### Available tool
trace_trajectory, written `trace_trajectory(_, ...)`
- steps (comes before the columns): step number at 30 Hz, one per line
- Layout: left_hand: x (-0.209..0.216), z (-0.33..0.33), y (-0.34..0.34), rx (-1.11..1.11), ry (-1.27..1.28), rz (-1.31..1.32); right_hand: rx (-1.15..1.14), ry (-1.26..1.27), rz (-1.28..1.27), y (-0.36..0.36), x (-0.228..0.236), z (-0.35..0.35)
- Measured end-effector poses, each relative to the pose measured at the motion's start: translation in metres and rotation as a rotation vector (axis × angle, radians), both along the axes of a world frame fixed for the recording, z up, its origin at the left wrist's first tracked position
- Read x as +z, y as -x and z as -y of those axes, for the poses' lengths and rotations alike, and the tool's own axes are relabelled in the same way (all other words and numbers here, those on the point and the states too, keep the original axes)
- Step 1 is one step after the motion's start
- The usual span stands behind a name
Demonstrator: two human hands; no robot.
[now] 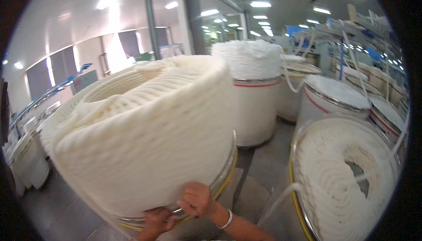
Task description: The person moves between large cylindrical containers filled with white cotton roving. They lift and reposition the roving, pull strands from one container to another, and tie the ends together. The person also places lids on some containers and continues to handle the roving by hand.
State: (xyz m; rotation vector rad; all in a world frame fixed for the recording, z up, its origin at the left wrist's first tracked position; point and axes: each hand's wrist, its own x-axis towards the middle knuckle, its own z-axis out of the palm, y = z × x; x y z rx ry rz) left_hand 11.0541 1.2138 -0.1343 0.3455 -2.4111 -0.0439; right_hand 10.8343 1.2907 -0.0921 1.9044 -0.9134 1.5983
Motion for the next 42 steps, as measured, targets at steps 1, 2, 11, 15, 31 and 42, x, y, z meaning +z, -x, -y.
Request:
trace_trajectory(1,0.006,-0.001,0.014,-0.104,0.015,-0.144,0.047,-0.052,-0.098,-0.017,0.005,0.003)
trace_trajectory(2,0.016,-0.002,0.024,-0.125,0.030,-0.106,0.071,-0.030,-0.027,-0.028,0.008,0.007)
trace_trajectory(11,0.211,0.053,-0.133,-0.255,0.610,-0.644,-0.075,-0.274,0.161,-0.053,-0.016,0.028)
trace_trajectory(15,0.283,0.112,-0.147,0.007,0.398,-0.841,-0.341,-0.214,0.019,-0.023,-0.057,0.044)
trace_trajectory(31,0.243,0.241,-0.053,-0.223,0.185,0.314,-0.295,0.247,0.093,0.066,0.260,0.048)
trace_trajectory(42,0.175,0.174,-0.003,-0.361,-0.033,0.151,-0.698,-0.762,-0.376,0.033,0.359,0.319)
